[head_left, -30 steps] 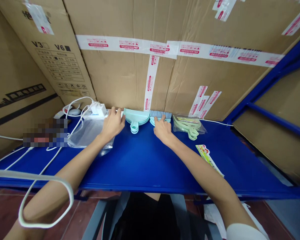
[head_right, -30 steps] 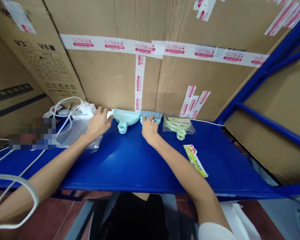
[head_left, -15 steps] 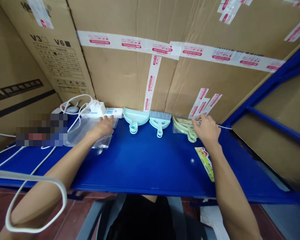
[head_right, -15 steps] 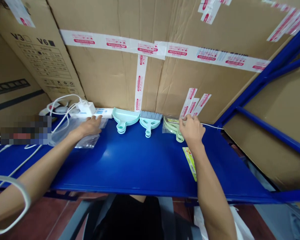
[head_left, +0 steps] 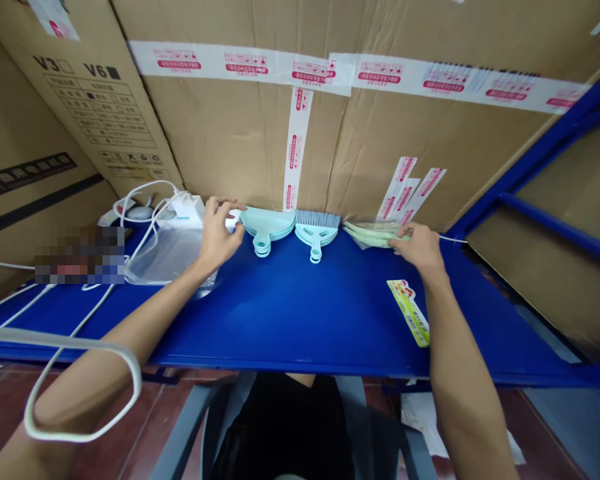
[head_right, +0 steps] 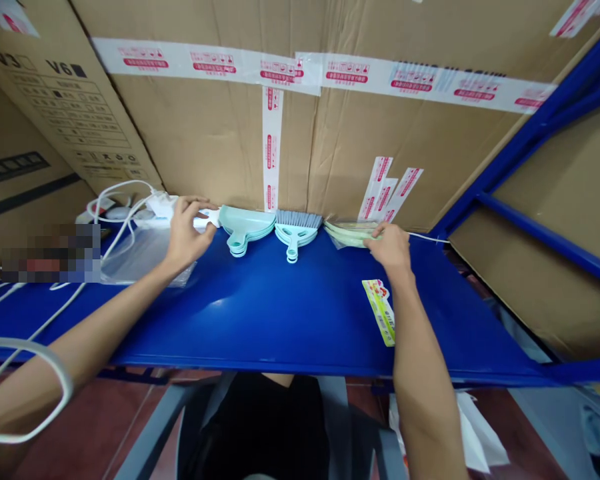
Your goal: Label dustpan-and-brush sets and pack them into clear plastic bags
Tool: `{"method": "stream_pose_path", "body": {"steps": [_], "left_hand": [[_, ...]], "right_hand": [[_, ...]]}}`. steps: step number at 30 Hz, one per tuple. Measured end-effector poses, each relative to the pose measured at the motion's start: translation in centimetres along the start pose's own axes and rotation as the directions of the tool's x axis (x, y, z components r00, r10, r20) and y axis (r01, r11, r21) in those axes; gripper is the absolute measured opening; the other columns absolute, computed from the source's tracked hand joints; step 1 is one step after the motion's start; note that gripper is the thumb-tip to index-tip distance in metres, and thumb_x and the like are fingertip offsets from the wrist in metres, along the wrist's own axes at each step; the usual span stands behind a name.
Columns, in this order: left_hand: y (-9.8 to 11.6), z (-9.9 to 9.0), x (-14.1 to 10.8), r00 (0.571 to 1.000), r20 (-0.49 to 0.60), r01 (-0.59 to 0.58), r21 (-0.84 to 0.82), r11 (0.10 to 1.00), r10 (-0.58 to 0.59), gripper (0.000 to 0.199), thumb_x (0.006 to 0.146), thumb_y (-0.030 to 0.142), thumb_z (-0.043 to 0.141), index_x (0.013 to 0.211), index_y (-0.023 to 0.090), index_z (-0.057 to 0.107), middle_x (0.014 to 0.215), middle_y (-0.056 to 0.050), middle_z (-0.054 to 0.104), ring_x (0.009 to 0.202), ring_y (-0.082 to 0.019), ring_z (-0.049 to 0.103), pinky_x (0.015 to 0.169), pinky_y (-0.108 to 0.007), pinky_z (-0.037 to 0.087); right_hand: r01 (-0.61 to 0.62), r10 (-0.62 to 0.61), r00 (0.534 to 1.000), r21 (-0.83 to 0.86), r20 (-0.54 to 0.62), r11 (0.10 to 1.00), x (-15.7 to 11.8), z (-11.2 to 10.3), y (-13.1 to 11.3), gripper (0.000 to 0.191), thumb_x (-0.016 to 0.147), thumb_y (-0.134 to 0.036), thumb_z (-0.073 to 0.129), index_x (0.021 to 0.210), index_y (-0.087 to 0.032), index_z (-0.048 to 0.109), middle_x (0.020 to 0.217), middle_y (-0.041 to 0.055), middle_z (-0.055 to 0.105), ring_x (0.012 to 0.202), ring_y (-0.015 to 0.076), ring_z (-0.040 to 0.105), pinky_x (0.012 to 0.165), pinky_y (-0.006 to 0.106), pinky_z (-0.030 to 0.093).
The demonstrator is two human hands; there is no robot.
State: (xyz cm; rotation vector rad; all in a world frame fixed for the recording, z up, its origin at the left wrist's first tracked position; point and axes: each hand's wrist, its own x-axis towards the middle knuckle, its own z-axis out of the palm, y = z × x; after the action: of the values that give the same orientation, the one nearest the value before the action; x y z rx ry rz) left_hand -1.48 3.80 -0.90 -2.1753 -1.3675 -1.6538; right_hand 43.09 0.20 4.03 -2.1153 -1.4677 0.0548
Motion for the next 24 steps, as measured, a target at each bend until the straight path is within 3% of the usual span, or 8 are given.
{"method": "stream_pose_path", "body": {"steps": [3, 7, 10, 14, 17, 19, 22, 24], "left_hand": [[1.2, 0.2, -0.5, 0.999, -0.015, -0.033, 0.03, 0.999, 0.034, 0.03, 0.082, 0.007, 0.057, 0.106, 0.022, 0.068, 0.12, -0.009, 0.062, 0.118, -0.026, 0.063, 0.096, -0.044, 0.06], [1.8, 0.1, -0.6, 0.996, -0.04, -0.074, 0.034, 0.997, 0.076, 0.025, 0.084, 0.006, 0.055, 0.098, 0.023, 0.067, 0.113, -0.007, 0.065, 0.111, -0.024, 0.065, 0.099, -0.045, 0.058], [2.1, 0.2, -0.7, 0.988, -0.096, -0.124, -0.014, 0.992, 0.122, 0.025, 0.085, 0.005, 0.054, 0.096, 0.023, 0.068, 0.107, -0.006, 0.065, 0.106, -0.024, 0.065, 0.095, -0.043, 0.057], [2.9, 0.6, -1.1, 0.991, -0.023, -0.133, -0.093, 0.987, 0.132, 0.029, 0.084, 0.004, 0.053, 0.102, 0.022, 0.067, 0.111, -0.007, 0.065, 0.105, -0.022, 0.066, 0.093, -0.041, 0.059], [4.0, 0.9, -1.6, 0.984, 0.096, -0.13, -0.17, 0.977, 0.147, 0.033, 0.085, 0.005, 0.052, 0.11, 0.022, 0.065, 0.121, -0.008, 0.065, 0.109, -0.022, 0.067, 0.094, -0.041, 0.06], [4.9, 0.9, -2.1, 0.963, 0.181, -0.16, -0.214, 0.964, 0.2, 0.034, 0.089, 0.007, 0.052, 0.117, 0.023, 0.064, 0.129, -0.01, 0.066, 0.118, -0.024, 0.067, 0.103, -0.045, 0.059], [6.2, 0.7, -2.7, 0.926, 0.256, -0.209, -0.262, 0.942, 0.277, 0.041, 0.096, 0.014, 0.054, 0.136, 0.024, 0.059, 0.149, -0.013, 0.062, 0.139, -0.027, 0.06, 0.118, -0.053, 0.05], [6.8, 0.5, -3.0, 0.917, 0.258, -0.229, -0.283, 0.931, 0.304, 0.048, 0.1, 0.022, 0.055, 0.148, 0.026, 0.051, 0.161, -0.014, 0.054, 0.15, -0.029, 0.051, 0.123, -0.057, 0.045]], "right_hand": [[-0.046, 0.086, 0.991, 0.35, -0.101, 0.936, 0.9, -1.6, 1.9, 0.022, 0.072, -0.025, 0.087, 0.081, -0.022, 0.067, 0.089, 0.0049, 0.072, 0.068, 0.0229, 0.073, 0.073, 0.04, 0.062], [0.01, 0.169, 0.967, 0.687, -0.193, 0.726, 1.8, -3.5, 4.8, 0.028, 0.063, -0.018, 0.092, 0.073, -0.025, 0.067, 0.078, 0.0022, 0.065, 0.071, 0.023, 0.072, 0.076, 0.041, 0.065], [0.109, 0.173, 0.951, 0.805, -0.254, 0.584, 1.8, -4.9, 6.6, 0.03, 0.055, -0.015, 0.092, 0.066, -0.027, 0.067, 0.079, 0.0042, 0.065, 0.073, 0.0239, 0.071, 0.083, 0.044, 0.065], [0.228, 0.111, 0.934, 0.805, -0.34, 0.548, 0.9, -6.6, 7.1, 0.03, 0.061, -0.029, 0.093, 0.075, -0.035, 0.068, 0.085, 0.0047, 0.065, 0.077, 0.0286, 0.07, 0.085, 0.05, 0.063], [0.256, 0.05, 0.945, 0.825, -0.324, 0.504, 0.0, -6.6, 5.5, 0.028, 0.068, -0.036, 0.09, 0.081, -0.037, 0.065, 0.087, 0.0039, 0.062, 0.078, 0.0272, 0.068, 0.075, 0.046, 0.063], [0.239, 0.025, 0.96, 0.862, -0.28, 0.447, -0.6, -5.7, 3.5, 0.031, 0.064, -0.035, 0.09, 0.08, -0.033, 0.064, 0.081, 0.0017, 0.059, 0.07, 0.0227, 0.065, 0.068, 0.041, 0.061], [0.091, -0.113, 0.993, 0.897, -0.046, 0.433, -1.7, -3.7, 0.3, 0.044, 0.055, -0.034, 0.095, 0.081, -0.028, 0.061, 0.077, -0.0023, 0.06, 0.068, 0.0178, 0.066, 0.064, 0.033, 0.06], [0.017, -0.208, 0.974, 0.89, 0.087, 0.456, -2.5, -2.3, -1.4, 0.052, 0.051, -0.041, 0.098, 0.082, -0.027, 0.058, 0.078, -0.0028, 0.064, 0.071, 0.0176, 0.068, 0.064, 0.032, 0.06]]}}
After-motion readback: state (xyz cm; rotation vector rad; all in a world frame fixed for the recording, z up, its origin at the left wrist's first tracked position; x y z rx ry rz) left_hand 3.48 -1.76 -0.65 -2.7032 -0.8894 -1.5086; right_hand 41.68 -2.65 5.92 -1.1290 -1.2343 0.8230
